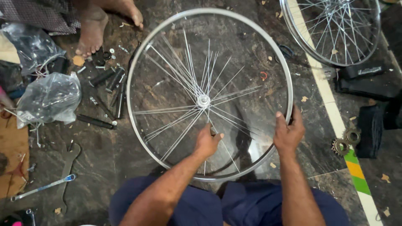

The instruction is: The person threads spokes through the hub of a bicycle rim and fastens them to the rim by hand.

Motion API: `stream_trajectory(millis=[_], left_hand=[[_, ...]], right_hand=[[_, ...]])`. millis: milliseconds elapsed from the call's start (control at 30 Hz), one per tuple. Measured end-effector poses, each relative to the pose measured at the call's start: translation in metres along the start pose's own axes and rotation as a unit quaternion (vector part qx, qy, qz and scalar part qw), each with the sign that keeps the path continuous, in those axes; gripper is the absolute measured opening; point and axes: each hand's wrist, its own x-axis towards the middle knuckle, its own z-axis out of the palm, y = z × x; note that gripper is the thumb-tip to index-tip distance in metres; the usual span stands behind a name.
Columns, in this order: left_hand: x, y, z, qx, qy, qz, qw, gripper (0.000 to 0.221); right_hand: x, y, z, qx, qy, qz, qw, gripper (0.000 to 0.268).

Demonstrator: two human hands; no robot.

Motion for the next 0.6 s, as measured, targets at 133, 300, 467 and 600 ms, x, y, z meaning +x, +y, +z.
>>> stream_trajectory(millis=[133, 300, 467, 600], left_hand=[[-0.001, 0.004, 0.001, -0.003, -0.008, -0.014, 1.000, 0.056], [-0.001, -0.007, 0.006, -0.027, -0.002, -0.028, 0.999, 0.053], [0.009, -0.029, 0.016, 0.025, 0.034, 0.043, 0.998, 0.058], [0.012, -0.018, 0.011, -0.020, 0.038, 0.012, 0.999, 0.062]], right_hand=[[0.002, -0.016, 0.001, -0.050, -0.009, 0.009, 0.999, 0.038], [-0.007, -0.033, 0.000, 0.010, -0.011, 0.036, 0.999, 0.039], [-0.036, -0.013, -0.020, 0.008, 0.050, -0.012, 0.999, 0.040], [-0.033, 0.050, -0.011, 0.080, 0.101, 0.124, 0.984, 0.027]])
